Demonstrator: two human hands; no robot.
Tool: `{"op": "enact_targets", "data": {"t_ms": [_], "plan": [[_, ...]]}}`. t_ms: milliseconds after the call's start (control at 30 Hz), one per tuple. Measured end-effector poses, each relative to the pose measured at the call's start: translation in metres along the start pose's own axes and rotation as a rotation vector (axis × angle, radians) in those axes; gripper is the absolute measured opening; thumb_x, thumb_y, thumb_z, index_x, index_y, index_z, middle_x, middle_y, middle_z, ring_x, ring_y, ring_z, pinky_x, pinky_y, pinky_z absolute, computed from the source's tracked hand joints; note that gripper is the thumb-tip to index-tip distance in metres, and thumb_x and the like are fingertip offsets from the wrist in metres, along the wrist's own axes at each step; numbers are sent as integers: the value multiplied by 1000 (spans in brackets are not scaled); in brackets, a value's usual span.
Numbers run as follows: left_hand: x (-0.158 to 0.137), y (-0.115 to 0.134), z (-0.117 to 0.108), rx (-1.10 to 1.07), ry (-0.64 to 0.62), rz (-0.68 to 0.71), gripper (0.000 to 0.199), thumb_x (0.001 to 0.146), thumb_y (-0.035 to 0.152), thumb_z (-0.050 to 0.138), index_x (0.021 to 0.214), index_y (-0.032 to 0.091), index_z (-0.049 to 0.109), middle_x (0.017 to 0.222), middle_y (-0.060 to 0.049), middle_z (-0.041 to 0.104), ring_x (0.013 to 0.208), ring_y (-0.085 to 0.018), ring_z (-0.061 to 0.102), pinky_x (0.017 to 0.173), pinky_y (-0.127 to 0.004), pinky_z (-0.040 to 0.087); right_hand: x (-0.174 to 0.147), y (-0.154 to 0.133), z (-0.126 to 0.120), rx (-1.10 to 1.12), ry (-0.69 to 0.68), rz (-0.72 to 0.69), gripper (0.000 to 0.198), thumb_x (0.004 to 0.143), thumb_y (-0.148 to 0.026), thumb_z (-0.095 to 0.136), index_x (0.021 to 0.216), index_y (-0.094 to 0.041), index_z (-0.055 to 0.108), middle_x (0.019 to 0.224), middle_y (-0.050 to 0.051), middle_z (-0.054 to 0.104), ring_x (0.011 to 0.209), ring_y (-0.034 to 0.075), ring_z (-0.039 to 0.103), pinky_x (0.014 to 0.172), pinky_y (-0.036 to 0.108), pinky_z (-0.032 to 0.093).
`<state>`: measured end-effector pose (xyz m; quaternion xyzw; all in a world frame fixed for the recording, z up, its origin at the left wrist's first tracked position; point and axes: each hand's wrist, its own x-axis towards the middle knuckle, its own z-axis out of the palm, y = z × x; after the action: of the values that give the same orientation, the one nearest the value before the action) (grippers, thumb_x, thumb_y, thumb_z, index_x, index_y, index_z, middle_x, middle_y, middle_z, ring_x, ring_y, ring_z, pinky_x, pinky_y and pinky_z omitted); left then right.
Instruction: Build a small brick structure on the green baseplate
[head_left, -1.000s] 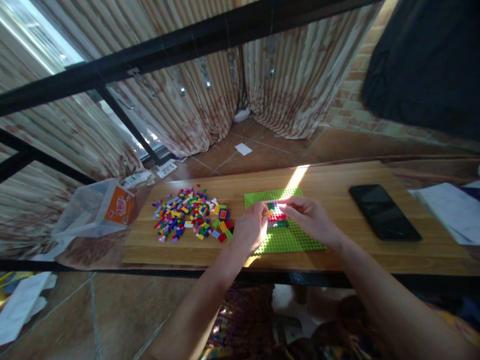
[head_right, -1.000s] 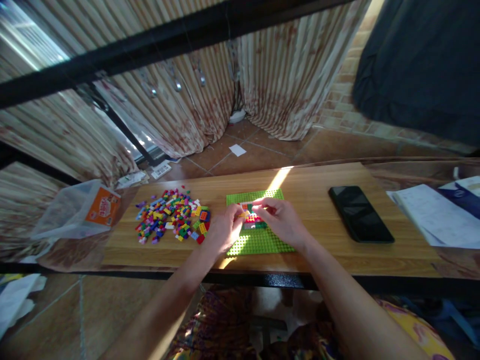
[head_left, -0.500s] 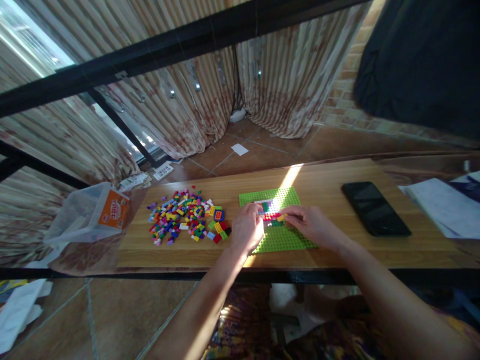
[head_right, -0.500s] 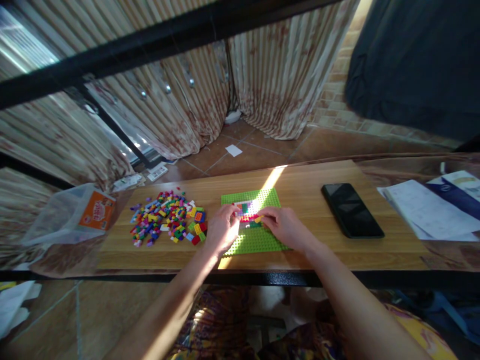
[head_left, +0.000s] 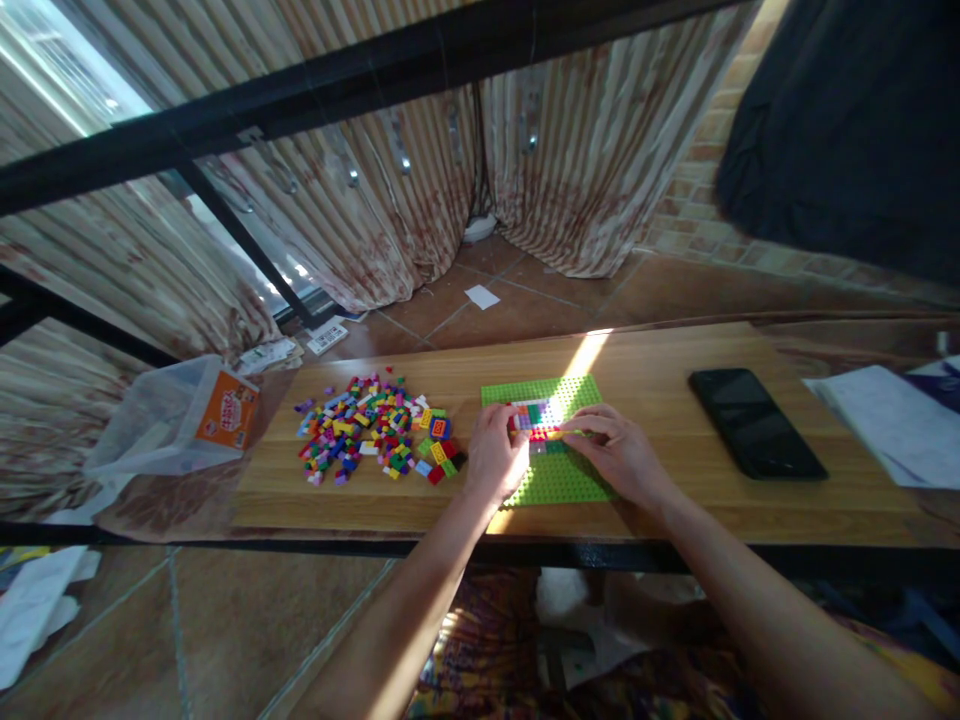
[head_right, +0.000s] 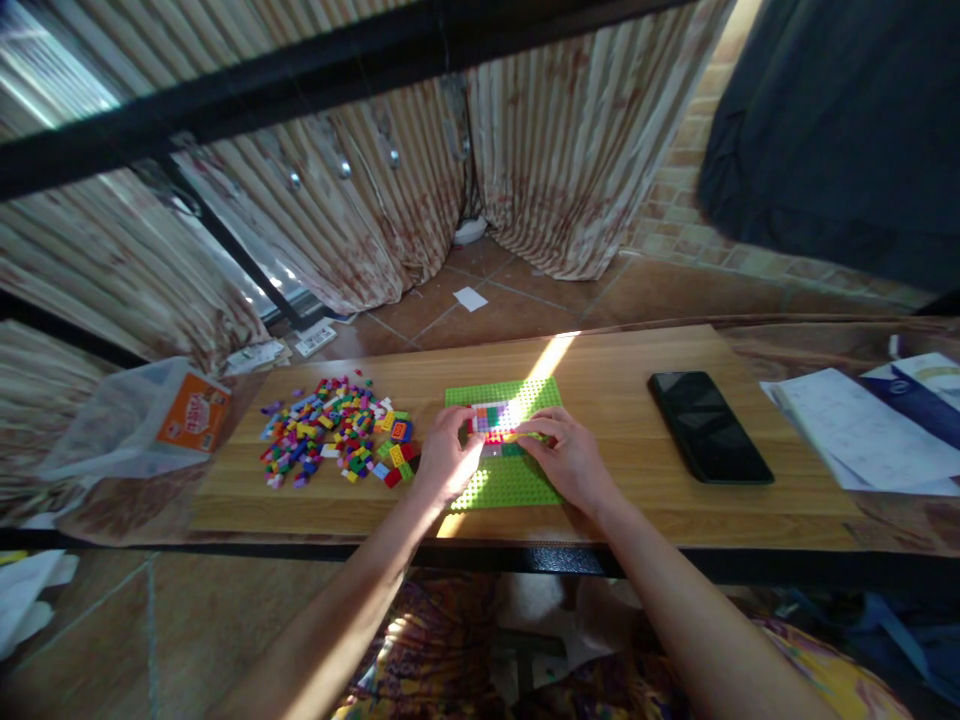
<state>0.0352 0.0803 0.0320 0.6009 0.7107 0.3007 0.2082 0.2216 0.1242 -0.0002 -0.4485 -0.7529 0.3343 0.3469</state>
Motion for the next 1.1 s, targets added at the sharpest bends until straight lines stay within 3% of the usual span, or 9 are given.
{"op": "enact_targets", "data": {"t_ms": [433,767,967,1100], "plan": [[0,4,5,-55,17,-28,32,79,18,60,111,18,60,113,-8,58,105,-18,56,98,-32,43,2,-2,3,9,21,40,19,80,-41,63,82,-27,75,93,5,67,83,19,62,66,32,48],[-2,21,12,-10,66,-168,36,72,29,70,105,20,57,111,-8,56,106,-22,55,92,-34,45,3,-9,4,-10,31,31,17,78,-37,63,83,-24,74,90,5,69,79,19,63,67,32,49],[-1,23,15,2,69,-208,39,71,27,70,106,21,55,113,-9,55,107,-24,54,90,-35,45,8,-8,-5,8,9,129,22,74,-37,64,84,-20,73,81,4,71,63,15,57,59,29,45],[-1,23,16,-4,87,-216,38,70,24,71,105,21,54,111,-8,56,105,-23,54,89,-35,46,10,-6,-3,19,28,170,22,74,-37,62,80,-20,74,78,4,72,63,16,59,59,29,44]]}}
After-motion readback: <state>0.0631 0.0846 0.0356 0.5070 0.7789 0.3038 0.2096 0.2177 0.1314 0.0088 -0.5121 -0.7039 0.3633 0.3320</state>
